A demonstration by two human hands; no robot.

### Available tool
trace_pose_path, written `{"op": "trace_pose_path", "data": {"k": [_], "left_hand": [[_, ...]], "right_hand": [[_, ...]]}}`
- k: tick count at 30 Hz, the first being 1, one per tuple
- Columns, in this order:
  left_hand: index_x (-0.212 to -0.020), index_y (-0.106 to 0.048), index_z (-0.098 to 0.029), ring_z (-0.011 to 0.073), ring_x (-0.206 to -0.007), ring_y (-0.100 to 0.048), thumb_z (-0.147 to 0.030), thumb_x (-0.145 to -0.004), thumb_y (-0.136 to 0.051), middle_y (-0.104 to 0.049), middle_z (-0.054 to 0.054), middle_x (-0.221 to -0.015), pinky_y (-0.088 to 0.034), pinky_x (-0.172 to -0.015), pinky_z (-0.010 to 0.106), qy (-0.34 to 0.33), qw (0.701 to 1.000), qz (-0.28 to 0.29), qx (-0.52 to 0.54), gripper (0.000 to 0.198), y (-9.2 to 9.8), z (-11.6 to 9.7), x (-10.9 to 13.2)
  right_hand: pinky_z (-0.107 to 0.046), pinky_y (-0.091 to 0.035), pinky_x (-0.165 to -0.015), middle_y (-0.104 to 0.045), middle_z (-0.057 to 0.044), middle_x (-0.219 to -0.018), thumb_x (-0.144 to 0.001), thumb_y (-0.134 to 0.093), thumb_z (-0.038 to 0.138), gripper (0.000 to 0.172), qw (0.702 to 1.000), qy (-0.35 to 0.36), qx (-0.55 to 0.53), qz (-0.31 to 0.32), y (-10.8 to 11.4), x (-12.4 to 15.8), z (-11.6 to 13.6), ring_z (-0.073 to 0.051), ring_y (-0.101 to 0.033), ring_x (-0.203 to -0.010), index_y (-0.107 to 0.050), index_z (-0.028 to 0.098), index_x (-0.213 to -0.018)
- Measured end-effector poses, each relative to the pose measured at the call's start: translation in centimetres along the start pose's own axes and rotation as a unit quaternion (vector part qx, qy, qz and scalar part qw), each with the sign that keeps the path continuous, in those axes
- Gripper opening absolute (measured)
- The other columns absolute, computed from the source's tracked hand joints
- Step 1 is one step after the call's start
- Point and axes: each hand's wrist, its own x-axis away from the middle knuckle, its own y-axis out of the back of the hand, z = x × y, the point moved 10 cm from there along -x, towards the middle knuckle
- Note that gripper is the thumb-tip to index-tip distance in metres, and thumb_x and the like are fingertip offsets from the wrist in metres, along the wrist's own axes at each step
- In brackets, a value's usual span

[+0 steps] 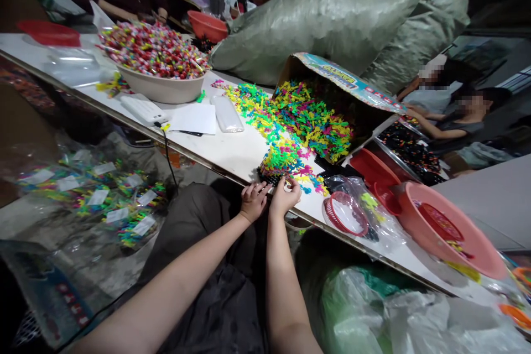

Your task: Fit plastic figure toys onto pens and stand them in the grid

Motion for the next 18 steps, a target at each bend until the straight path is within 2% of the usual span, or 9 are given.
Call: {"op": "trace_pose_path", "data": {"k": [8,18], "left_hand": [[-0.124,-0.043,-0.034,0.0186,-0.112,-0.038,-0.028,-0.083,-0.043,-0.052,-0.002,-0.12,-0.026,-0.098,0.035,-0.005,1.0,-0.01,0.007,0.041,-0.2,0.1,0.2],[-0.119,-0.049,-0.034,0.0187,-0.109,-0.041,-0.028,-0.083,-0.045,-0.055,-0.002,-0.116,-0.028,-0.096,0.035,-0.007,0.999,-0.03,0.006,0.037,0.1,0.1,0.2]], "right_hand": [[-0.038,-0.028,-0.081,-0.061,-0.009,-0.084,-0.08,-0.044,0.039,0.029,0.994,0.055,0.089,0.014,-0.9,0.8,0.9,-0.024,-0.049,-0.087,-0.06,0.016,-0.085],[-0.037,-0.026,-0.079,-0.062,-0.009,-0.081,-0.08,-0.045,0.039,0.028,0.988,0.06,0.137,0.023,-1.3,0.8,1.2,-0.025,-0.049,-0.084,-0.06,0.016,-0.086]]}}
